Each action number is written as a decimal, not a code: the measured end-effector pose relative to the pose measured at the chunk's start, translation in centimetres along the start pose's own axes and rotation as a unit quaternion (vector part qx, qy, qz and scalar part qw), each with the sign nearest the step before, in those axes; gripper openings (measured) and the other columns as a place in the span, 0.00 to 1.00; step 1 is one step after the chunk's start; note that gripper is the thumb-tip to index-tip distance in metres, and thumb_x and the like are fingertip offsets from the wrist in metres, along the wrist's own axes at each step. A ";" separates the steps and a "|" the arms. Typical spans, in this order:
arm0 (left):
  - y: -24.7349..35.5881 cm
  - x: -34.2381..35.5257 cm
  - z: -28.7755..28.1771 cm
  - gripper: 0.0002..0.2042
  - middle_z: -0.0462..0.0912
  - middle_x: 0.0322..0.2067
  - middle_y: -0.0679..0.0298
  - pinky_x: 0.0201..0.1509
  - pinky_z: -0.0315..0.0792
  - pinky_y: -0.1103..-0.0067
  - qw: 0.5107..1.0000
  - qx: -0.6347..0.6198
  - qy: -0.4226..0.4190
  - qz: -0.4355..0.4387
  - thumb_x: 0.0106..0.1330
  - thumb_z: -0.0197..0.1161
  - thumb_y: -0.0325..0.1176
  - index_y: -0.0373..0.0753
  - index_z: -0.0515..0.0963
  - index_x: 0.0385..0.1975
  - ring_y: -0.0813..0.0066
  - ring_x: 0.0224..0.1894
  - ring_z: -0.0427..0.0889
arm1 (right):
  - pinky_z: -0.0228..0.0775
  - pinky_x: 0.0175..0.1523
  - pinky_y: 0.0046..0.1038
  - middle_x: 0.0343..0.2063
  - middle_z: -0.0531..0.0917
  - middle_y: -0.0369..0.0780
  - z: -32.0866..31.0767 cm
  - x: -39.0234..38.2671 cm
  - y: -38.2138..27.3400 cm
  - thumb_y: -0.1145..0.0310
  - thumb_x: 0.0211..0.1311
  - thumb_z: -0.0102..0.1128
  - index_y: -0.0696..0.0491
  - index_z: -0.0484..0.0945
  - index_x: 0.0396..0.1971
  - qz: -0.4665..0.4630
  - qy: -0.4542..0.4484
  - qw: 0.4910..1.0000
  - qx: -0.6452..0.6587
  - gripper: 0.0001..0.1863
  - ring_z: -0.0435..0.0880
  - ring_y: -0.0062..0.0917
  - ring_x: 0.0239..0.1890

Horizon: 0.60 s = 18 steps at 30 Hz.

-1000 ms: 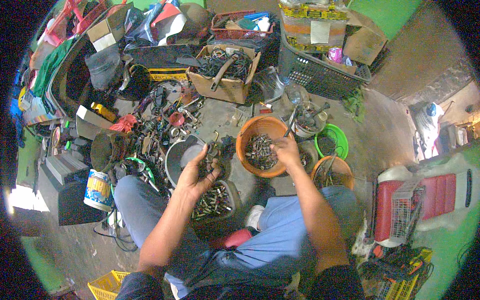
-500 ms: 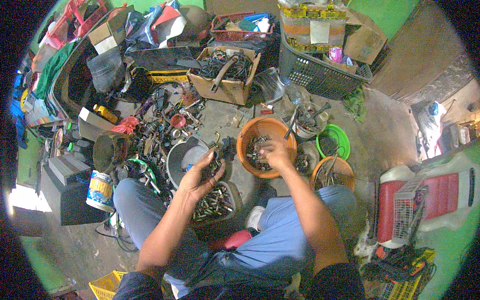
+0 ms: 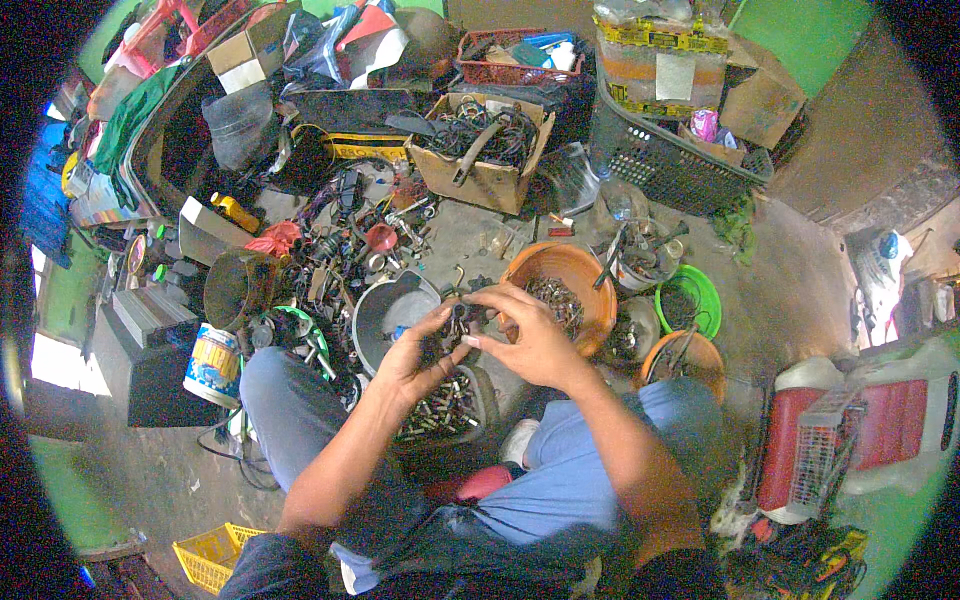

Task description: The person handles various small mechanical and electronic components, picking them up from a container and a cluttered workspace, turning them over, and placing them into different bowls and a bucket.

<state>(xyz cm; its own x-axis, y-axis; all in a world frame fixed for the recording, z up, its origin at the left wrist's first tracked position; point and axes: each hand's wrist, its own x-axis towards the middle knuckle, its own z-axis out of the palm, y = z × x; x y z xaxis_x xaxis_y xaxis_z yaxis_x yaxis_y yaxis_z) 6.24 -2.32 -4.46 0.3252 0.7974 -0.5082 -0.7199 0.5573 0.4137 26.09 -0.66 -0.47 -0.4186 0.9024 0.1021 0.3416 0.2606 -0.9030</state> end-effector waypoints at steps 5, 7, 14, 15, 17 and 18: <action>0.0 0.1 0.4 0.17 0.80 0.51 0.66 0.60 0.77 0.72 0.999 0.037 0.006 -0.017 0.71 0.61 0.33 0.41 0.74 0.58 0.73 0.54 0.79 | 0.76 0.50 0.30 0.45 0.82 0.42 0.4 0.5 0.0 0.68 0.55 0.72 0.54 0.80 0.50 -0.046 0.014 0.998 -0.035 0.22 0.83 0.31 0.47; -0.1 0.2 0.4 0.16 0.80 0.50 0.65 0.58 0.78 0.74 0.999 0.029 0.010 -0.014 0.69 0.64 0.33 0.41 0.75 0.55 0.73 0.53 0.79 | 0.77 0.48 0.29 0.44 0.82 0.41 0.2 0.7 -0.1 0.71 0.54 0.72 0.55 0.80 0.48 -0.031 0.016 0.999 -0.041 0.20 0.82 0.29 0.47; -0.3 0.3 1.0 0.15 0.78 0.49 0.61 0.61 0.79 0.74 1.000 -0.020 0.002 -0.017 0.68 0.63 0.28 0.36 0.75 0.54 0.70 0.53 0.79 | 0.80 0.44 0.26 0.43 0.81 0.39 0.1 0.7 0.0 0.74 0.55 0.71 0.58 0.79 0.43 0.012 0.062 0.998 -0.015 0.15 0.81 0.24 0.47; -0.4 0.5 0.9 0.15 0.78 0.49 0.61 0.61 0.79 0.74 0.999 -0.032 -0.001 -0.016 0.68 0.63 0.27 0.36 0.75 0.54 0.70 0.53 0.79 | 0.80 0.44 0.26 0.43 0.81 0.39 0.1 0.7 -0.1 0.74 0.56 0.71 0.59 0.79 0.42 0.006 0.070 0.997 -0.022 0.14 0.81 0.24 0.46; -0.5 0.7 0.8 0.15 0.78 0.50 0.59 0.61 0.79 0.75 0.998 -0.055 -0.009 -0.014 0.69 0.62 0.27 0.35 0.74 0.54 0.69 0.53 0.79 | 0.80 0.43 0.25 0.43 0.81 0.39 0.4 0.6 1.1 0.74 0.57 0.70 0.60 0.79 0.41 -0.020 0.097 0.995 -0.029 0.13 0.81 0.23 0.46; -0.5 0.8 0.7 0.16 0.78 0.49 0.59 0.61 0.79 0.75 0.999 -0.051 -0.007 -0.013 0.69 0.62 0.26 0.34 0.74 0.55 0.68 0.53 0.79 | 0.80 0.43 0.25 0.43 0.81 0.39 0.5 0.6 1.5 0.74 0.57 0.70 0.60 0.79 0.40 -0.034 0.110 0.993 -0.033 0.13 0.81 0.22 0.47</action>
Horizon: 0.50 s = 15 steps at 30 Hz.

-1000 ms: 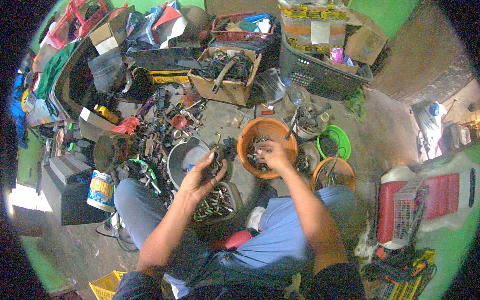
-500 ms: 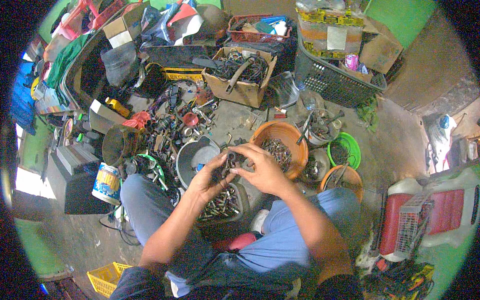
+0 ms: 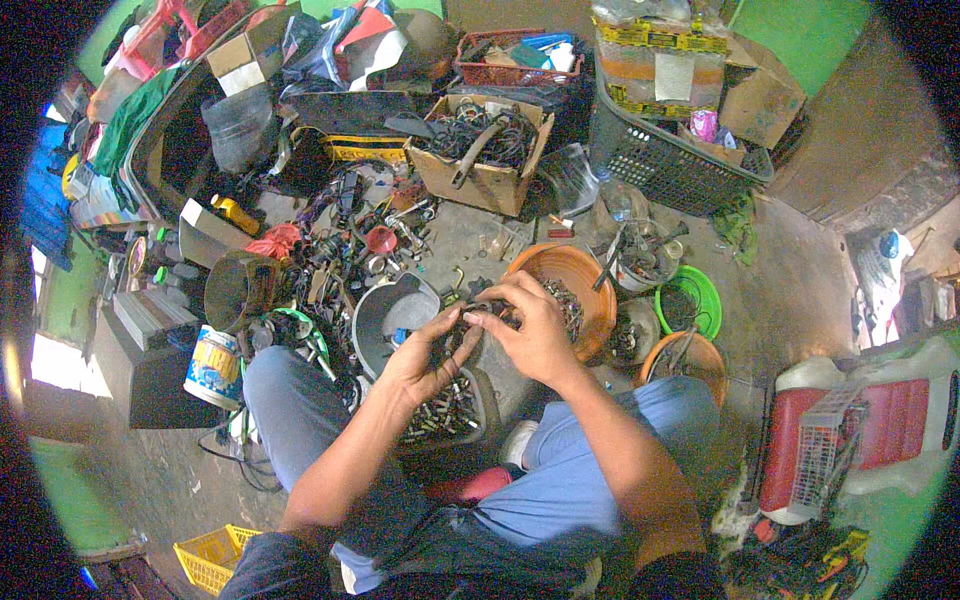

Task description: The person handles various small mechanical and electronic components, picking them up from a container and a cluttered workspace, turning them over, and placing them into different bowls and a bucket.

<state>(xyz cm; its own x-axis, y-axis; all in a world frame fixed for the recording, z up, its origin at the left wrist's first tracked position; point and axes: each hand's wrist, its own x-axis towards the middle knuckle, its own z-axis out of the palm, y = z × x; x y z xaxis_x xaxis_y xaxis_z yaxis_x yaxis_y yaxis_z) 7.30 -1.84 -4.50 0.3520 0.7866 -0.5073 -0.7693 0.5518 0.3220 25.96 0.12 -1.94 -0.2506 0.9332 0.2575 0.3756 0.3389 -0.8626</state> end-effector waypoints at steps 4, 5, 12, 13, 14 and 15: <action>0.2 -0.2 0.1 0.16 0.78 0.49 0.58 0.61 0.79 0.75 1.000 0.013 0.013 0.000 0.69 0.61 0.25 0.34 0.73 0.55 0.67 0.53 0.79 | 0.76 0.42 0.29 0.37 0.83 0.41 0.2 0.2 -0.1 0.64 0.59 0.71 0.59 0.80 0.38 0.071 0.014 0.996 0.056 0.15 0.84 0.28 0.39; 0.2 -0.2 0.2 0.16 0.78 0.49 0.57 0.62 0.79 0.75 1.000 0.016 0.016 -0.001 0.69 0.60 0.25 0.33 0.73 0.56 0.67 0.54 0.79 | 0.76 0.41 0.27 0.37 0.83 0.41 0.3 0.1 0.1 0.64 0.60 0.70 0.59 0.80 0.37 0.078 0.023 0.995 0.065 0.14 0.84 0.27 0.38; 0.4 0.0 -0.7 0.17 0.78 0.50 0.57 0.62 0.78 0.74 1.000 -0.006 0.012 0.000 0.68 0.60 0.24 0.34 0.73 0.56 0.66 0.54 0.80 | 0.81 0.35 0.24 0.35 0.84 0.41 0.2 0.8 0.6 0.70 0.68 0.63 0.62 0.78 0.46 0.161 0.047 0.948 0.269 0.12 0.86 0.25 0.29; 0.3 0.1 -0.7 0.17 0.78 0.50 0.57 0.61 0.78 0.74 1.000 -0.011 0.014 -0.003 0.68 0.60 0.24 0.34 0.73 0.56 0.65 0.54 0.80 | 0.82 0.35 0.25 0.36 0.84 0.41 -0.1 0.9 0.7 0.71 0.68 0.62 0.62 0.77 0.48 0.172 0.050 0.942 0.283 0.13 0.86 0.25 0.29; 0.3 0.2 -0.8 0.17 0.79 0.49 0.57 0.61 0.79 0.74 1.000 -0.016 0.016 -0.007 0.68 0.60 0.24 0.34 0.73 0.56 0.65 0.54 0.80 | 0.82 0.35 0.25 0.36 0.84 0.41 -0.2 0.9 0.7 0.73 0.67 0.63 0.62 0.78 0.48 0.166 0.050 0.940 0.294 0.13 0.86 0.25 0.29; 0.4 0.3 -0.9 0.17 0.79 0.49 0.57 0.61 0.79 0.74 1.000 -0.014 0.021 -0.004 0.68 0.60 0.24 0.34 0.73 0.56 0.65 0.54 0.80 | 0.82 0.35 0.24 0.36 0.85 0.41 -0.2 1.0 0.7 0.74 0.66 0.64 0.62 0.78 0.47 0.160 0.050 0.937 0.305 0.13 0.86 0.24 0.28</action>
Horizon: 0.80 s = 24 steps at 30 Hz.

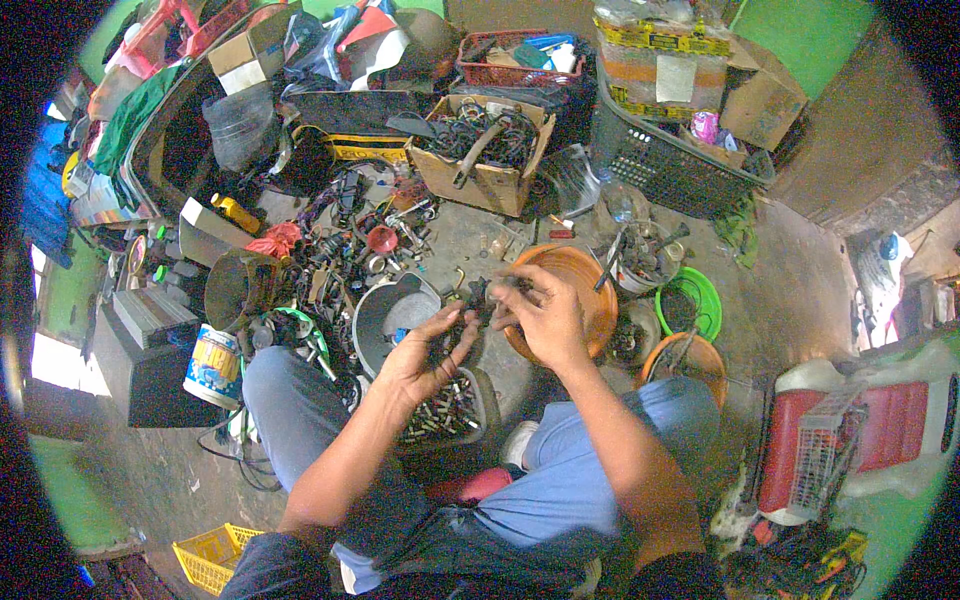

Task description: The person handles various small mechanical and electronic components, picking them up from a container and a cluttered workspace, turning them over, and placing them into different bowls and a bucket.

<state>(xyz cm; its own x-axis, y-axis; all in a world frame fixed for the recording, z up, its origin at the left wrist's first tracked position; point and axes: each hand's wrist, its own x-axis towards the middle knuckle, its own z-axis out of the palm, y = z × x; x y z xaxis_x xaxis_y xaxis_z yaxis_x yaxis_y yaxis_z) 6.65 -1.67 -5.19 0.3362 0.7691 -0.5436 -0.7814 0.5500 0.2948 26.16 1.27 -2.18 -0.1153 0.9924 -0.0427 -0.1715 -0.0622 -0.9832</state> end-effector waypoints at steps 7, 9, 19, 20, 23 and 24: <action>-0.1 0.3 -0.3 0.18 0.79 0.47 0.56 0.60 0.80 0.73 1.000 -0.011 0.001 -0.001 0.67 0.60 0.22 0.34 0.72 0.57 0.64 0.52 0.80 | 0.73 0.28 0.19 0.30 0.85 0.36 0.1 -0.2 -0.1 0.75 0.60 0.69 0.59 0.80 0.43 -0.014 -0.018 0.996 -0.092 0.12 0.80 0.15 0.24; -0.1 0.4 -0.4 0.18 0.79 0.47 0.56 0.60 0.80 0.73 1.000 -0.015 -0.006 -0.005 0.67 0.60 0.22 0.34 0.72 0.56 0.64 0.52 0.80 | 0.69 0.26 0.18 0.27 0.84 0.34 -0.1 -0.2 0.1 0.75 0.59 0.70 0.58 0.81 0.42 -0.007 -0.017 0.994 -0.104 0.11 0.79 0.13 0.22; -0.2 0.3 0.0 0.18 0.77 0.50 0.54 0.59 0.80 0.71 1.000 -0.018 0.020 0.001 0.68 0.60 0.22 0.32 0.71 0.57 0.62 0.52 0.80 | 0.74 0.33 0.20 0.28 0.86 0.36 -0.9 0.3 0.9 0.71 0.56 0.74 0.59 0.81 0.40 -0.023 0.016 0.986 -0.165 0.15 0.83 0.17 0.28; -0.1 0.4 -0.1 0.17 0.77 0.50 0.53 0.59 0.80 0.71 1.000 -0.017 0.019 0.002 0.68 0.60 0.22 0.32 0.71 0.57 0.61 0.53 0.80 | 0.75 0.36 0.20 0.30 0.86 0.37 -0.7 0.3 0.9 0.72 0.56 0.73 0.60 0.81 0.41 -0.037 0.022 0.986 -0.163 0.15 0.84 0.18 0.31; 0.0 0.3 -0.5 0.16 0.77 0.51 0.51 0.60 0.80 0.70 0.999 -0.037 0.018 0.007 0.69 0.58 0.23 0.32 0.73 0.56 0.60 0.53 0.80 | 0.78 0.45 0.21 0.37 0.86 0.40 -0.2 0.3 0.3 0.74 0.56 0.72 0.61 0.80 0.43 -0.059 0.028 0.988 -0.143 0.16 0.85 0.20 0.38; 0.2 0.2 -0.6 0.15 0.77 0.51 0.50 0.60 0.80 0.70 0.999 -0.049 0.023 0.004 0.69 0.58 0.24 0.31 0.73 0.55 0.59 0.53 0.80 | 0.78 0.47 0.22 0.38 0.86 0.40 -0.1 0.3 0.1 0.75 0.56 0.72 0.61 0.79 0.43 -0.051 0.025 0.990 -0.127 0.16 0.85 0.21 0.40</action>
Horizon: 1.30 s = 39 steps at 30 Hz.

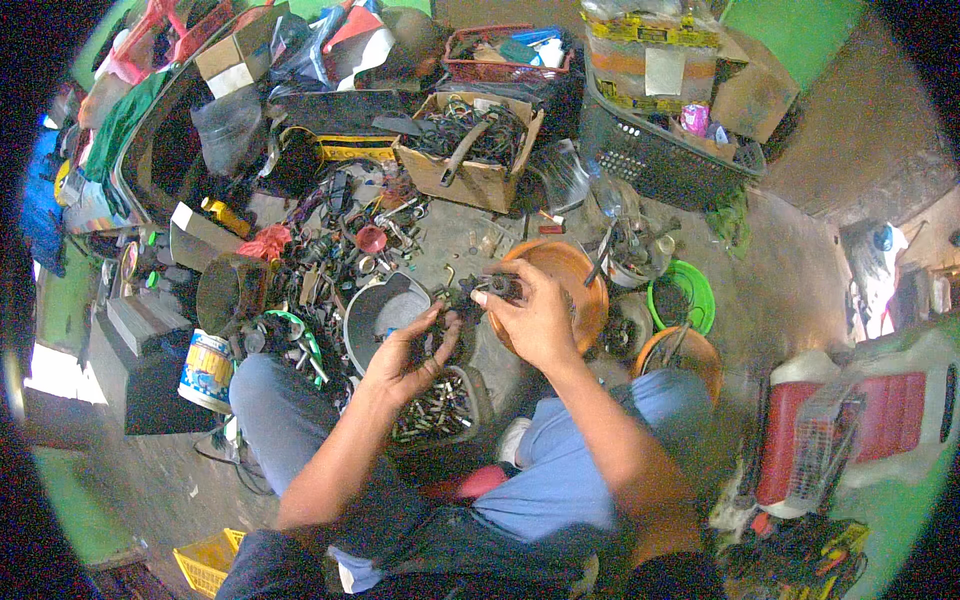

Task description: The person handles various small mechanical and electronic components, picking them up from a container and a cluttered workspace, turning them over, and placing them into different bowls and a bucket.

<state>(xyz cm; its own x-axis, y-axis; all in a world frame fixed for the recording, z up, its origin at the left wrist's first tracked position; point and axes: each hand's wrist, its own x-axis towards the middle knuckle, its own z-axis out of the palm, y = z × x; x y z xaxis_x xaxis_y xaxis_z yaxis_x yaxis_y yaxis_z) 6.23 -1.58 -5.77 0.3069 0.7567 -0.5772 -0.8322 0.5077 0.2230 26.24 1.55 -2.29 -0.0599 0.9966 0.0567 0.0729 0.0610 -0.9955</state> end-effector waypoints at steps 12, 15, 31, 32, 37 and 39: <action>3.8 -3.9 -1.7 0.15 0.78 0.51 0.47 0.62 0.77 0.67 0.997 -0.063 0.024 0.046 0.72 0.54 0.28 0.30 0.72 0.55 0.56 0.54 0.79 | 0.77 0.36 0.20 0.36 0.85 0.40 5.0 0.7 -3.4 0.77 0.61 0.67 0.63 0.77 0.47 -0.009 -0.025 0.999 0.028 0.15 0.83 0.17 0.32; 4.7 -5.0 -3.2 0.15 0.78 0.51 0.48 0.61 0.78 0.68 0.995 -0.079 0.019 0.056 0.72 0.55 0.29 0.32 0.72 0.55 0.56 0.53 0.80 | 0.74 0.33 0.19 0.28 0.82 0.36 7.2 0.5 -4.3 0.75 0.64 0.64 0.61 0.77 0.44 0.001 -0.048 0.998 -0.028 0.11 0.79 0.15 0.27; 9.6 -11.0 -13.2 0.17 0.77 0.50 0.47 0.61 0.79 0.68 0.955 -0.188 0.093 0.208 0.70 0.51 0.24 0.28 0.69 0.57 0.55 0.53 0.79 | 0.76 0.35 0.21 0.35 0.83 0.39 23.9 2.2 -3.0 0.73 0.60 0.70 0.61 0.77 0.45 0.033 -0.235 0.971 -0.002 0.16 0.82 0.18 0.35; 10.0 -11.4 -13.6 0.17 0.76 0.50 0.46 0.61 0.79 0.67 0.952 -0.184 0.088 0.227 0.69 0.50 0.24 0.27 0.68 0.58 0.55 0.53 0.79 | 0.77 0.37 0.22 0.36 0.84 0.40 24.7 2.4 -2.3 0.72 0.59 0.71 0.61 0.78 0.45 0.031 -0.246 0.969 0.004 0.16 0.82 0.19 0.36; 11.1 -12.5 -19.8 0.16 0.75 0.51 0.41 0.59 0.81 0.68 0.908 -0.261 0.137 0.298 0.71 0.48 0.27 0.26 0.67 0.56 0.51 0.53 0.81 | 0.77 0.50 0.30 0.40 0.85 0.45 30.5 1.5 0.4 0.68 0.57 0.73 0.63 0.79 0.44 0.034 -0.296 0.954 -0.033 0.19 0.83 0.25 0.41; 11.5 -12.6 -22.8 0.15 0.76 0.49 0.41 0.57 0.82 0.67 0.878 -0.313 0.155 0.327 0.72 0.49 0.29 0.26 0.68 0.54 0.50 0.51 0.82 | 0.79 0.46 0.32 0.35 0.86 0.44 32.7 0.9 1.5 0.68 0.57 0.72 0.63 0.79 0.44 0.018 -0.299 0.953 -0.036 0.19 0.85 0.26 0.36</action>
<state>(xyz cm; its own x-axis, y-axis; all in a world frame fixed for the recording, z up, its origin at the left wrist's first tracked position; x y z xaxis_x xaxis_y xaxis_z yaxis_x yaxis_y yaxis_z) -17.69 -14.68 -13.80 -0.3910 0.6047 -0.6939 -0.9040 -0.3939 0.1662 -6.27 0.72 -6.22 -0.6118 0.7892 -0.0531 0.1529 0.0522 -0.9869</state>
